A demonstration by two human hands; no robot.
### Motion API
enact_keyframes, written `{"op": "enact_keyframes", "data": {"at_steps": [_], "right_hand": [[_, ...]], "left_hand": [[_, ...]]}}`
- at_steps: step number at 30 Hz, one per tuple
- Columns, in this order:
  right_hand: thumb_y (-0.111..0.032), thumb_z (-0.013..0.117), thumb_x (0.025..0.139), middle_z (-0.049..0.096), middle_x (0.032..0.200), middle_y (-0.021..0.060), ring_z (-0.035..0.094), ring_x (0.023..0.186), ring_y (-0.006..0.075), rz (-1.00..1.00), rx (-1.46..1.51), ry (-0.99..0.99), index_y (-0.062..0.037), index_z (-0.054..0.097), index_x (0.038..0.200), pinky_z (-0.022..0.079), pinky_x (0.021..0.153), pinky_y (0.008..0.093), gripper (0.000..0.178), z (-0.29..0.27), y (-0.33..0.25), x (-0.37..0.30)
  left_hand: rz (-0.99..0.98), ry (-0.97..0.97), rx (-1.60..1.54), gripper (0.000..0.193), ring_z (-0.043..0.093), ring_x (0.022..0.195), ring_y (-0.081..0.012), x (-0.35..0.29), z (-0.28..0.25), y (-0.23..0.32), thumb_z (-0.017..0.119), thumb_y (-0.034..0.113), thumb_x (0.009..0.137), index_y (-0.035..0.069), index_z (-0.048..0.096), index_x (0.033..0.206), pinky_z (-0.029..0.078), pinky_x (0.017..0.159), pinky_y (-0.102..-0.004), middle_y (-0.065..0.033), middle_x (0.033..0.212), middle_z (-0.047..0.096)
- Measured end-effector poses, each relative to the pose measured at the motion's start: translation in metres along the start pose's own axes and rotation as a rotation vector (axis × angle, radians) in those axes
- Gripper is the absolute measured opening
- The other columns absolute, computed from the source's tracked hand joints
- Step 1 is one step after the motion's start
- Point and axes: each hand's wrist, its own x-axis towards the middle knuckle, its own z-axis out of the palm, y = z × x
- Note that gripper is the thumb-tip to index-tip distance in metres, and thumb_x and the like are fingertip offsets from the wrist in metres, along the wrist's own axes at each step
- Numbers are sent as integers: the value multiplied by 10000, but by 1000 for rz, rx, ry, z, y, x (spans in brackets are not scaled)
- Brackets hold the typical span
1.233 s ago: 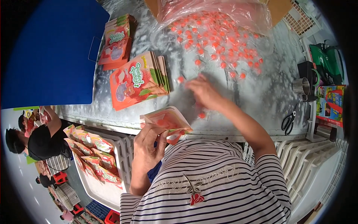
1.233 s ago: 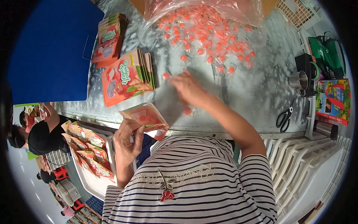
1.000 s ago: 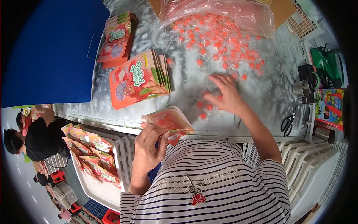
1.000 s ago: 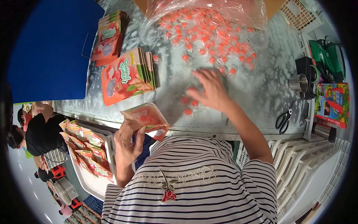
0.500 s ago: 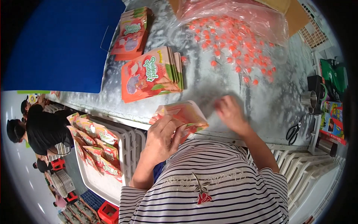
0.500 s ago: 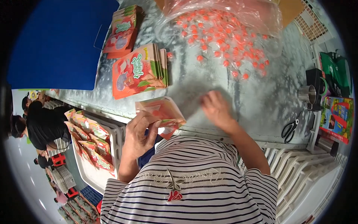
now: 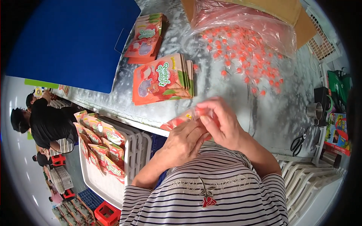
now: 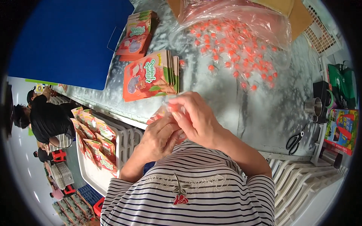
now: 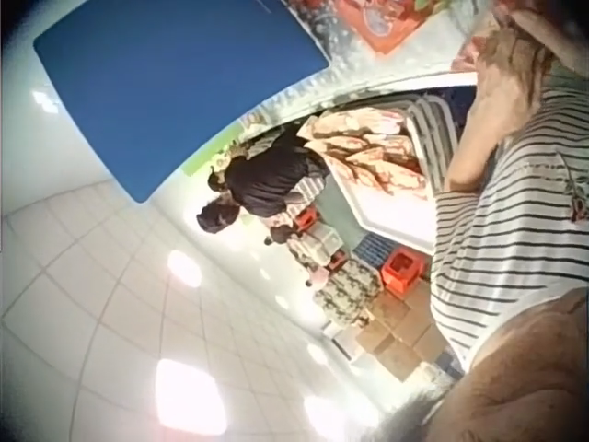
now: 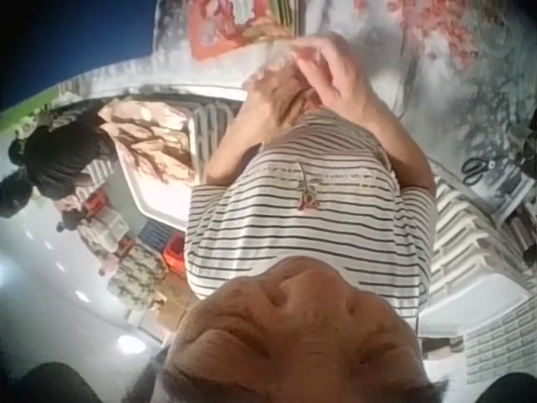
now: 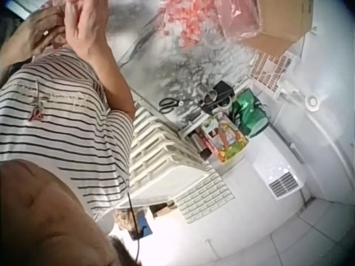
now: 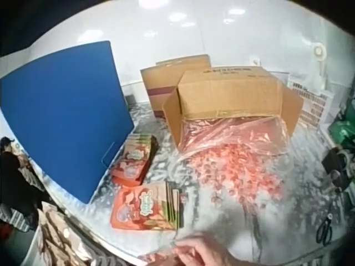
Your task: Filling and preparing product bags with individual gummy candies at a factory workstation.
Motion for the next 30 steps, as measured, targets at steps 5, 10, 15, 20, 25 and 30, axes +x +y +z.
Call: {"op": "enact_keyframes", "data": {"at_steps": [5,10,15,20,25,30], "right_hand": [[1,520,900,558,1077,157,551,988,323,-126,-294,-56,18,515,1145,489,821,363,246,7,1,-17],[11,510,894,512,1088,179,541,968,331,116,-42,130,-4,501,1151,472,832,382,258,9,8,-13],[-33,462,938,541,1094,181,540,956,340,-61,-278,180,0,523,1142,436,881,420,216,18,8,-2],[-143,430,1005,627,1090,127,601,974,205,256,-32,133,-4,561,1160,468,867,326,246,-3,68,28],[-40,430,925,543,1283,186,515,1193,318,71,-532,36,12,528,1222,410,1002,396,317,11,158,75],[-7,457,810,463,1385,163,357,1333,353,-138,-832,-60,16,502,1284,244,1138,467,477,24,189,78]], "left_hand": [[-82,48,-35,141,597,732,-323,-7,-1,-3,672,-5,784,-31,611,908,497,633,-391,-151,853,584],[18,-23,-61,137,577,706,-322,-7,9,0,682,2,765,-27,606,876,489,644,-399,-141,835,552],[48,-49,-65,119,579,709,-315,-4,9,-3,678,12,772,-17,611,866,490,664,-394,-134,851,546],[-73,52,9,107,580,665,-315,-12,-1,-3,679,12,778,-13,613,858,485,642,-391,-131,803,565],[-234,119,-8,109,591,650,-314,-27,-13,-6,692,5,772,-8,617,850,482,594,-388,-140,779,592],[-198,128,25,90,616,630,-261,-26,-15,-4,679,-9,801,-10,634,879,485,555,-320,-128,785,614]]}}
